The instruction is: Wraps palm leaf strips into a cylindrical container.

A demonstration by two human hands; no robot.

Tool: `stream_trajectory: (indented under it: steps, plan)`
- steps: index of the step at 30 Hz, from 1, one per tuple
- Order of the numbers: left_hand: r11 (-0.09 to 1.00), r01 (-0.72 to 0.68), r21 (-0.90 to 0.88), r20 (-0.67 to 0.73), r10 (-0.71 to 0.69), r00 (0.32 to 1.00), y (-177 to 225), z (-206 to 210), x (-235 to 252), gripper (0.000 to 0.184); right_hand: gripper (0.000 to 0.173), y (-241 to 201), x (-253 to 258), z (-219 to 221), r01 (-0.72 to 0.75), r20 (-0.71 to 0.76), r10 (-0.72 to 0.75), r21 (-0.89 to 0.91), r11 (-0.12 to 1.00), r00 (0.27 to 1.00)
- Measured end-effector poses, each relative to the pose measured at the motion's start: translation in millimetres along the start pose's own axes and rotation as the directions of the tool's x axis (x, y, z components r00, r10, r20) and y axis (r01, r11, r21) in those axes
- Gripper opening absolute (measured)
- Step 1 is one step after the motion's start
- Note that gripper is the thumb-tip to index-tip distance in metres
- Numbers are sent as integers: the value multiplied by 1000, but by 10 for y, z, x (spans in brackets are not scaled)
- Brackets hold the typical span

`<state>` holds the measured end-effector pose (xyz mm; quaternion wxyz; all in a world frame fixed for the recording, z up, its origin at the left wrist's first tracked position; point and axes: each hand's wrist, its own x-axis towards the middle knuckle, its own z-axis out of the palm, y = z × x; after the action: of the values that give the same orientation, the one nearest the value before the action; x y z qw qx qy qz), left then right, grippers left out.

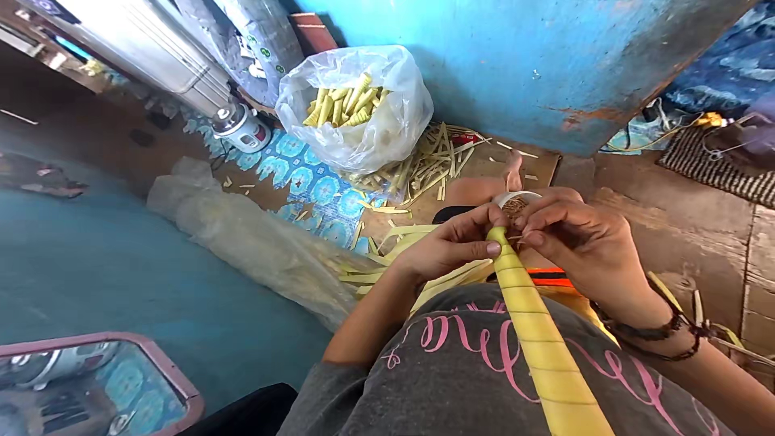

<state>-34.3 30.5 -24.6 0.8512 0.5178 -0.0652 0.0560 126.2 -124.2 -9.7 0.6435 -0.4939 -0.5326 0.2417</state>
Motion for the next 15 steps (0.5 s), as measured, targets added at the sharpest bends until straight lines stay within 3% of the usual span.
stream_trajectory:
  steps: [9,15]
  plan:
    - [979,23,203,-1,-23,1000,89,87,36,12,3,-55,-16,58,51,-21,-58,-228,972,998]
    - [980,58,193,-58,-47,997,8,60,24,15,6,47,-24,42,15,-44,-21,-120,993,999]
